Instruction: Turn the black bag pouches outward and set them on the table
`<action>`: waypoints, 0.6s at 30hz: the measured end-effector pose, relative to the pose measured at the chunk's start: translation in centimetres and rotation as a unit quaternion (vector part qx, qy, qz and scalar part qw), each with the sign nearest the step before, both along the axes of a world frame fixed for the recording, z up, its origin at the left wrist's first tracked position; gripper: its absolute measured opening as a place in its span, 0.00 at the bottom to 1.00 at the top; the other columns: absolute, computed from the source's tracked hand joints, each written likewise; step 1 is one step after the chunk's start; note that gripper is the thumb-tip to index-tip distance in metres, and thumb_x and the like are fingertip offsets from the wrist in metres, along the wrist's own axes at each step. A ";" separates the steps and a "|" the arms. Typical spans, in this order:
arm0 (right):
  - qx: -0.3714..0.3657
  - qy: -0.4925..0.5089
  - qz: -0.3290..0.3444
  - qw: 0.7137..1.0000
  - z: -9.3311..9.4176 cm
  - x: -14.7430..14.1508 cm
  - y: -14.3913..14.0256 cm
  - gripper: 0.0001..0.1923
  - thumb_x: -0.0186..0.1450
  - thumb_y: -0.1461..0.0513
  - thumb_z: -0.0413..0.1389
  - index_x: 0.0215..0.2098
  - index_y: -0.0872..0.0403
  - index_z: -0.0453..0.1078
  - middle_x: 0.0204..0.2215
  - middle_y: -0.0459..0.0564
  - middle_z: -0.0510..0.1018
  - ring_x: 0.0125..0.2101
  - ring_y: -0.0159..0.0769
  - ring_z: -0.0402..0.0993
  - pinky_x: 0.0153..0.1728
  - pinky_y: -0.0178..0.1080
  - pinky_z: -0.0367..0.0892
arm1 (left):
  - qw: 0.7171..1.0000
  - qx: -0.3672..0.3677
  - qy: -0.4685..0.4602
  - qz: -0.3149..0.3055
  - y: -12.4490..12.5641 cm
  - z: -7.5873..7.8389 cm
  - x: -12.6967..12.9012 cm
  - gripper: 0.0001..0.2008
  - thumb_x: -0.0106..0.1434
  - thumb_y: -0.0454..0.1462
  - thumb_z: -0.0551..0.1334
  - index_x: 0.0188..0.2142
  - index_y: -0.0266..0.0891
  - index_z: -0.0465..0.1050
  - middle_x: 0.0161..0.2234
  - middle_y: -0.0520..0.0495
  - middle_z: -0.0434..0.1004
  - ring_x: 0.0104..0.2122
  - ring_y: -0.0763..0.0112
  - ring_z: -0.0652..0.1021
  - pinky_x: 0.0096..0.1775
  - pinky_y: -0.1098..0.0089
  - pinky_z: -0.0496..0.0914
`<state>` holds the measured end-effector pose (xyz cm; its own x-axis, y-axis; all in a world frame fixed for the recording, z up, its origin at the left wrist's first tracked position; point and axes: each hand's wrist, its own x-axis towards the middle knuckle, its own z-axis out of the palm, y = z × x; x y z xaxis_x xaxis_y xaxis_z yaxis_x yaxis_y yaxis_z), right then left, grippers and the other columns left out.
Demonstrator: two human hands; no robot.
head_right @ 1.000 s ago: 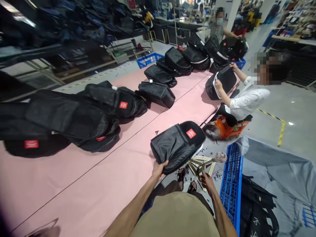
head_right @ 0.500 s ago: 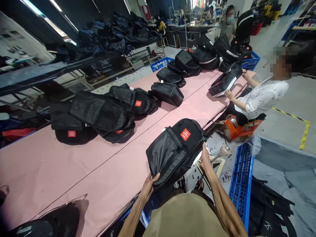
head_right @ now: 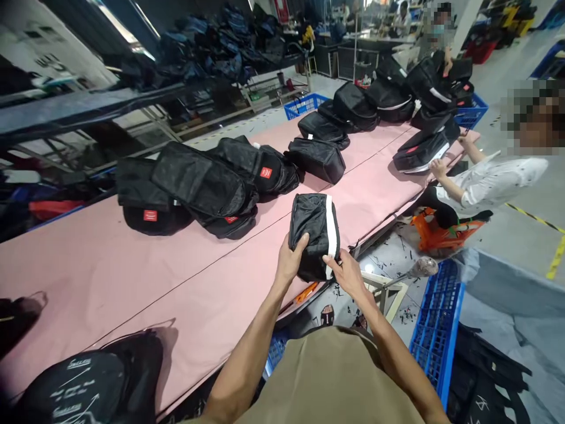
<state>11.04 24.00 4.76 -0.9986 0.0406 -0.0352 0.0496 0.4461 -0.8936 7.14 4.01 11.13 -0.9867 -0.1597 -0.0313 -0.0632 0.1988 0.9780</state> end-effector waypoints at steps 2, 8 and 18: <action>0.009 0.012 -0.009 1.000 0.3 -0.6 -0.6 0.30 0.75 0.34 0.51 0.44 0.50 0.72 0.36 0.49 0.80 0.36 0.43 0.74 0.41 0.41 0.66 | 0.998 -0.064 -0.003 0.026 0.3 0.2 -0.4 0.27 0.74 0.57 0.67 0.59 0.40 0.81 0.58 0.36 0.86 0.58 0.47 0.83 0.62 0.52 0.74; -0.001 0.026 -0.057 0.998 -0.6 -2.3 -0.3 0.34 0.78 0.32 0.41 0.40 0.49 0.69 0.34 0.50 0.79 0.36 0.42 0.72 0.42 0.42 0.66 | 0.994 -0.098 0.007 0.049 -1.8 -1.3 -1.9 0.22 0.74 0.52 0.64 0.56 0.41 0.83 0.49 0.40 0.88 0.49 0.50 0.84 0.53 0.57 0.75; -0.169 -0.246 -0.185 0.936 -10.9 1.0 3.7 0.33 0.68 0.29 0.50 0.32 0.48 0.68 0.27 0.54 0.79 0.29 0.44 0.76 0.36 0.46 0.77 | 0.999 -0.044 0.011 -0.009 -5.6 -2.4 -0.9 0.23 0.71 0.52 0.68 0.55 0.40 0.84 0.52 0.43 0.89 0.51 0.54 0.84 0.55 0.61 0.75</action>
